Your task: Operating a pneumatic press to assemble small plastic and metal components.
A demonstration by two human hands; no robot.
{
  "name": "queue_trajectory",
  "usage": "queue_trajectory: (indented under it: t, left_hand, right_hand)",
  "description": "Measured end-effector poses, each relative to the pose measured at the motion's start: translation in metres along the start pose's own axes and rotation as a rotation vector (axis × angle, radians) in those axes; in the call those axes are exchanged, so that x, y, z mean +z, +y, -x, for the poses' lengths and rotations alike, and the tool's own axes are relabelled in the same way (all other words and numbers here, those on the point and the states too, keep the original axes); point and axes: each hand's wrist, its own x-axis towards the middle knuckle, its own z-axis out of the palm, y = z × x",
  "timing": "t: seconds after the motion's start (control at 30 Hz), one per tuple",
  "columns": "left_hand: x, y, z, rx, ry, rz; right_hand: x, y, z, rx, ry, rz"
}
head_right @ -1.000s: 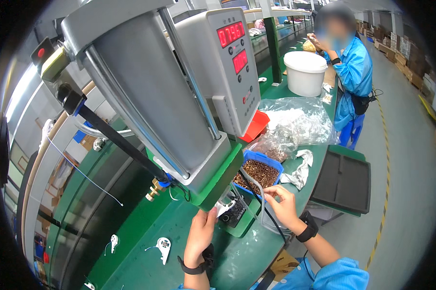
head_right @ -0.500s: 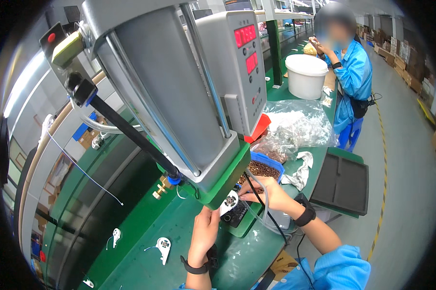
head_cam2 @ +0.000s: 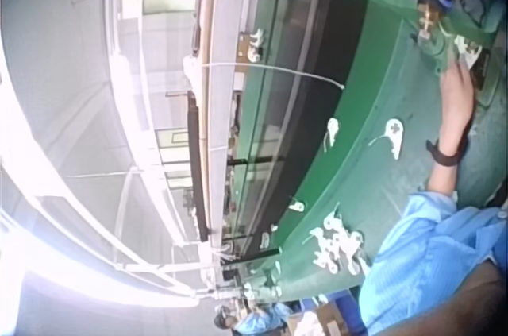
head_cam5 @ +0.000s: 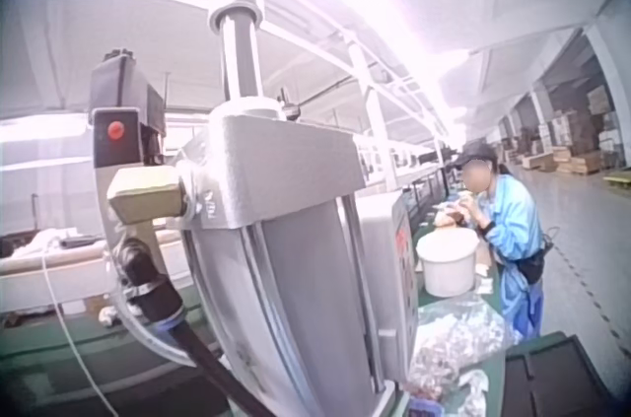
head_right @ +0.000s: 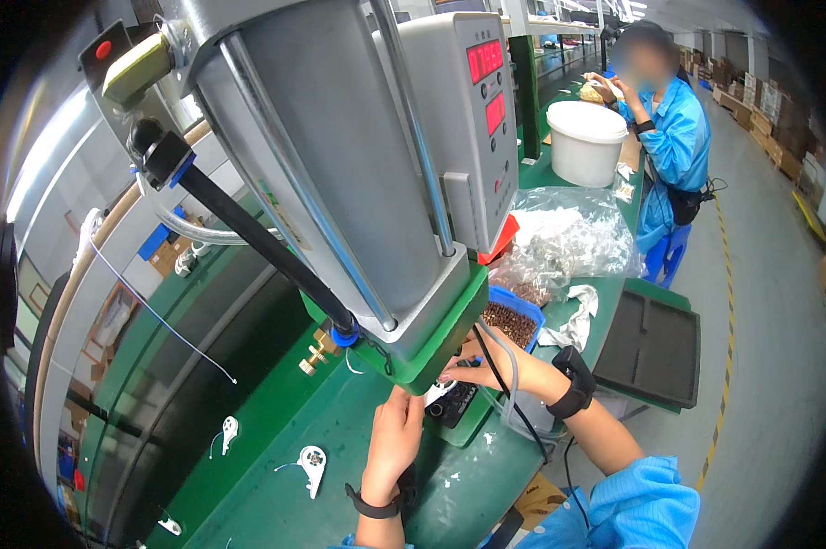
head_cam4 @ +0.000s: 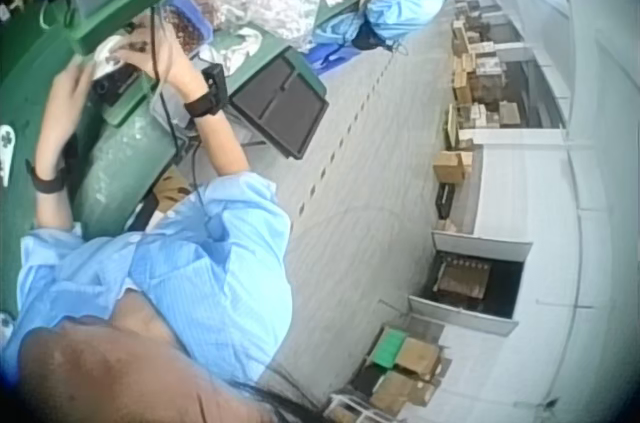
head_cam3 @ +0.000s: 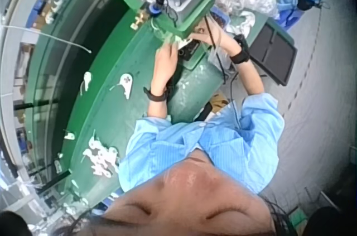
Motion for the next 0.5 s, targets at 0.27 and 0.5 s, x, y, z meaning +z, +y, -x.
queue_trajectory:
  t: [0.27, 0.5]
  left_hand:
    - [-0.002, 0.002, 0.003, -0.001, 0.001, -0.024]
    - [-0.001, 0.002, 0.002, 0.013, 0.001, -0.038]
  right_hand:
    - [0.002, 0.018, 0.044, 0.097, 0.377, 0.194]
    - [0.024, 0.034, 0.073, 0.139, 0.665, 0.44]
